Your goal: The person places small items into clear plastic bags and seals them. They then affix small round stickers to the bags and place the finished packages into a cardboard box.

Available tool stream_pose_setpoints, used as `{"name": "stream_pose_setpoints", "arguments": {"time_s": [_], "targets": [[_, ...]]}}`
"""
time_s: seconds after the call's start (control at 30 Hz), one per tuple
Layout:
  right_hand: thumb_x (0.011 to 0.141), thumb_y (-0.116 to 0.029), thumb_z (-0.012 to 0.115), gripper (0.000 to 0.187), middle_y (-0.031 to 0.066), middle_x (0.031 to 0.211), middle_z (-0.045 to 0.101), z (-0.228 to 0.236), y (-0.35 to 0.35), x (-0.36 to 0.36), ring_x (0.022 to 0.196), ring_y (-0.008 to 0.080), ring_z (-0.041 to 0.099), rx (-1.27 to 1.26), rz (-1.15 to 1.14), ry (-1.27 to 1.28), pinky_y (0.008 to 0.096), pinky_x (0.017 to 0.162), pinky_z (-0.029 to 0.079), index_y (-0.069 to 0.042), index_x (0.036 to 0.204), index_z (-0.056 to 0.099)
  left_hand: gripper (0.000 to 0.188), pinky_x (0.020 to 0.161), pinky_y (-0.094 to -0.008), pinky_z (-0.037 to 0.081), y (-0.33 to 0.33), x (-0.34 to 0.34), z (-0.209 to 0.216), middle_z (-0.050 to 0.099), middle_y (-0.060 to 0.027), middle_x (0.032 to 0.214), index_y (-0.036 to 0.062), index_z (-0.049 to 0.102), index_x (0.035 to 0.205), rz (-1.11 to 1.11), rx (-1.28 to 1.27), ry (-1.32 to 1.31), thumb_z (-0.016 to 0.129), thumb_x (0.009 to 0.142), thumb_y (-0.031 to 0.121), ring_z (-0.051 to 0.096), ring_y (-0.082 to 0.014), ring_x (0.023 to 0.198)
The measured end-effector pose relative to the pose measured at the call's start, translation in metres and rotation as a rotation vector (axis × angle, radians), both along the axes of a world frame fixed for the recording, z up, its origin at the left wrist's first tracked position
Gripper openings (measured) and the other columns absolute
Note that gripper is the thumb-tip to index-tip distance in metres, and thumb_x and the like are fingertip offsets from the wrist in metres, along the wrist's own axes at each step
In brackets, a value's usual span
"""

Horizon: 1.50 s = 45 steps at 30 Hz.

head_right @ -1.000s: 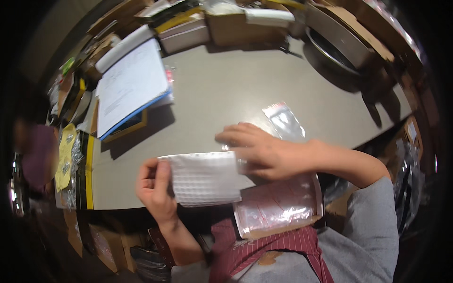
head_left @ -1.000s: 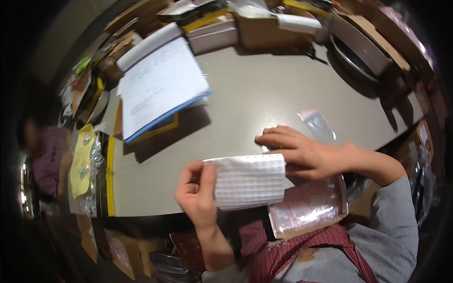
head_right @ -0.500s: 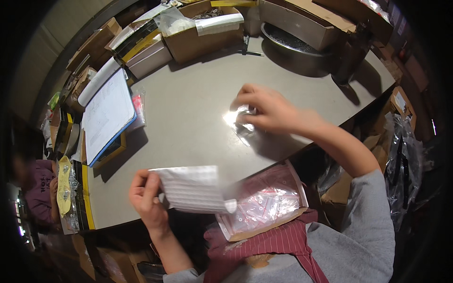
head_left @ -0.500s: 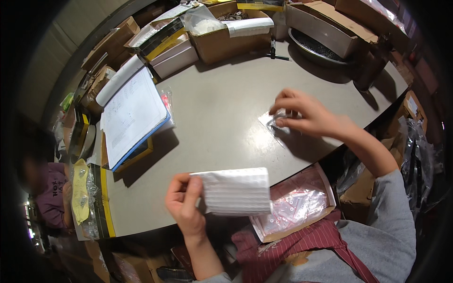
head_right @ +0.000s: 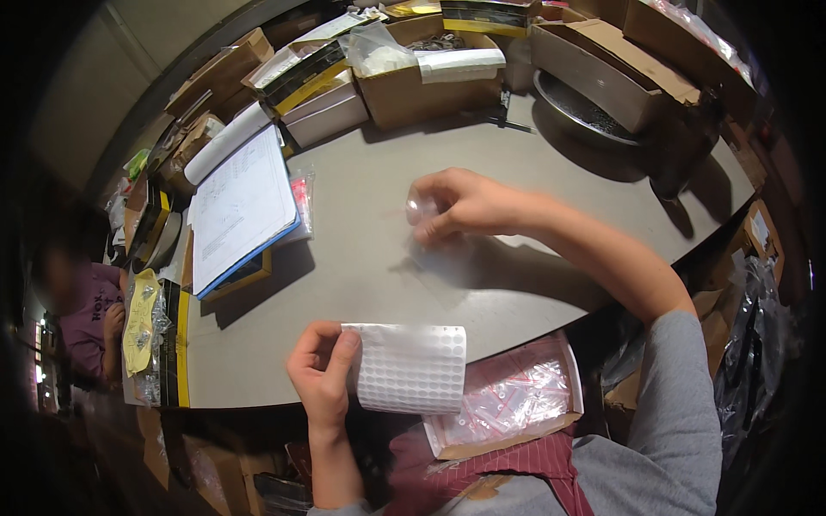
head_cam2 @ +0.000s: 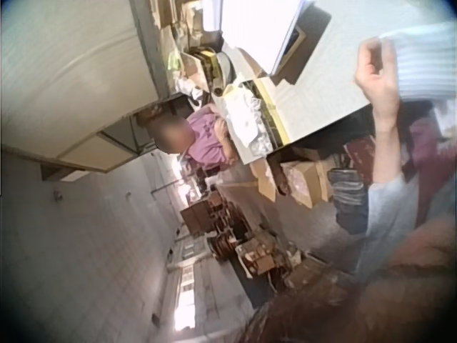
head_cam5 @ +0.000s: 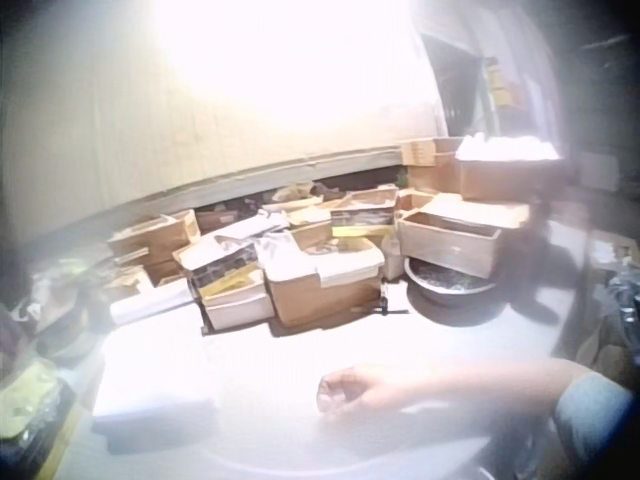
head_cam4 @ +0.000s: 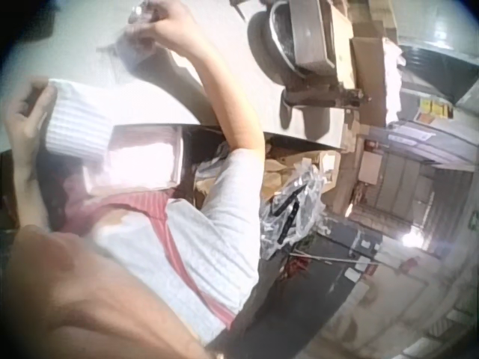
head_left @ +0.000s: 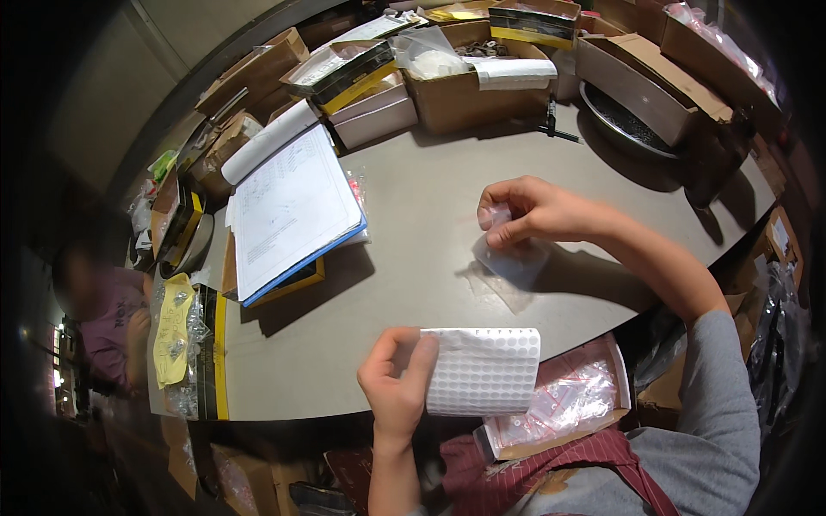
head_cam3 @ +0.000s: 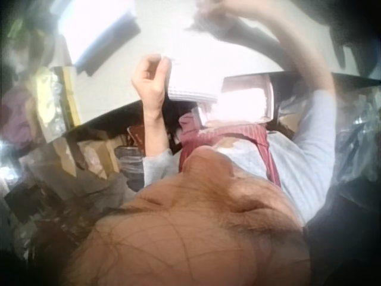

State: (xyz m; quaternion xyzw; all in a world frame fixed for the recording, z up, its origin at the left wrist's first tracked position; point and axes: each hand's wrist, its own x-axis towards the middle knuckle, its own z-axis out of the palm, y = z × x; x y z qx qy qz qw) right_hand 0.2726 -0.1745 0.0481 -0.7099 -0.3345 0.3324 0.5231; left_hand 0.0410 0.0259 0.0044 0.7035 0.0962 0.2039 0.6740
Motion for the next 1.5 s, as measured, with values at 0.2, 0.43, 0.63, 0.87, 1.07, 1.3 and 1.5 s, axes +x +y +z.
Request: {"name": "stream_pose_setpoints", "arguments": {"time_s": [0.2,0.43,0.63,0.87,1.07,1.3,1.5], "targets": [[0.092,-0.026,0.077,0.026,0.0025,0.072,0.063,-0.017,0.019,0.005,0.067,0.011,0.057,-0.046,-0.181,-0.132,0.0282,0.062,0.046,-0.001,0.091,0.069,0.009,0.073,-0.0202,0.045,0.0,-0.002,-0.001,0.066,0.0012,0.087,-0.001,0.066,0.096,-0.036,-0.001,0.05,0.072,0.094,0.005,0.058,-0.0051,0.079],[0.09,-0.025,0.08,0.028,0.0027,0.082,0.067,-0.015,0.009,0.022,0.071,0.0078,0.062,-0.113,-0.056,-0.026,0.0244,0.059,0.047,-0.004,0.099,0.065,0.01,0.073,-0.0202,0.045,-0.002,0.0,-0.003,0.067,0.0004,0.088,-0.0016,0.066,0.098,-0.003,0.0,0.039,0.072,0.095,0.005,0.058,-0.0053,0.079],[0.093,-0.007,0.067,0.037,0.0102,0.099,0.071,-0.014,-0.004,0.017,0.088,0.0151,0.068,-0.004,-0.101,0.038,0.031,0.079,0.055,0.002,0.127,0.057,0.01,0.068,-0.0193,0.042,-0.004,0.0,-0.003,0.066,0.0007,0.084,-0.0027,0.066,0.099,0.033,-0.025,0.029,0.07,0.095,0.005,0.056,-0.0042,0.075],[0.09,-0.004,0.063,0.055,0.0217,0.122,0.067,-0.029,-0.026,0.03,0.113,0.0418,0.062,-0.077,-0.329,-0.895,0.0462,0.102,0.047,-0.002,0.142,0.048,0.012,0.074,-0.0238,0.048,-0.004,0.001,-0.005,0.07,-0.0032,0.087,-0.0049,0.069,0.1,0.083,-0.046,0.016,0.07,0.095,0.007,0.061,-0.0087,0.08],[0.087,-0.008,0.066,0.038,0.0201,0.117,0.065,0.005,-0.017,-0.04,0.107,0.0375,0.064,0.109,-0.071,-0.814,0.0442,0.092,0.053,0.0,0.123,0.058,0.012,0.071,-0.023,0.048,-0.015,0.003,-0.008,0.068,-0.0008,0.085,-0.0032,0.069,0.097,0.111,0.138,0.012,0.07,0.096,0.009,0.06,-0.0072,0.077],[0.095,-0.017,0.07,0.02,0.0121,0.096,0.065,0.008,-0.008,-0.098,0.09,0.029,0.066,0.133,0.114,-0.715,0.0396,0.08,0.053,-0.002,0.102,0.061,0.011,0.063,-0.0312,0.049,-0.04,0.006,0.001,0.069,-0.0105,0.078,-0.0002,0.07,0.091,0.073,0.409,-0.106,0.075,0.093,0.01,0.064,-0.021,0.068],[0.082,-0.009,0.072,0.021,0.0116,0.091,0.062,0.016,-0.016,-0.101,0.085,0.0316,0.063,0.113,0.114,-0.885,0.0417,0.074,0.051,-0.003,0.099,0.062,0.01,0.065,-0.0297,0.05,-0.043,0.009,0.005,0.071,-0.01,0.081,-0.0004,0.073,0.093,0.006,0.416,-0.134,0.074,0.093,0.01,0.066,-0.0194,0.071]]}}
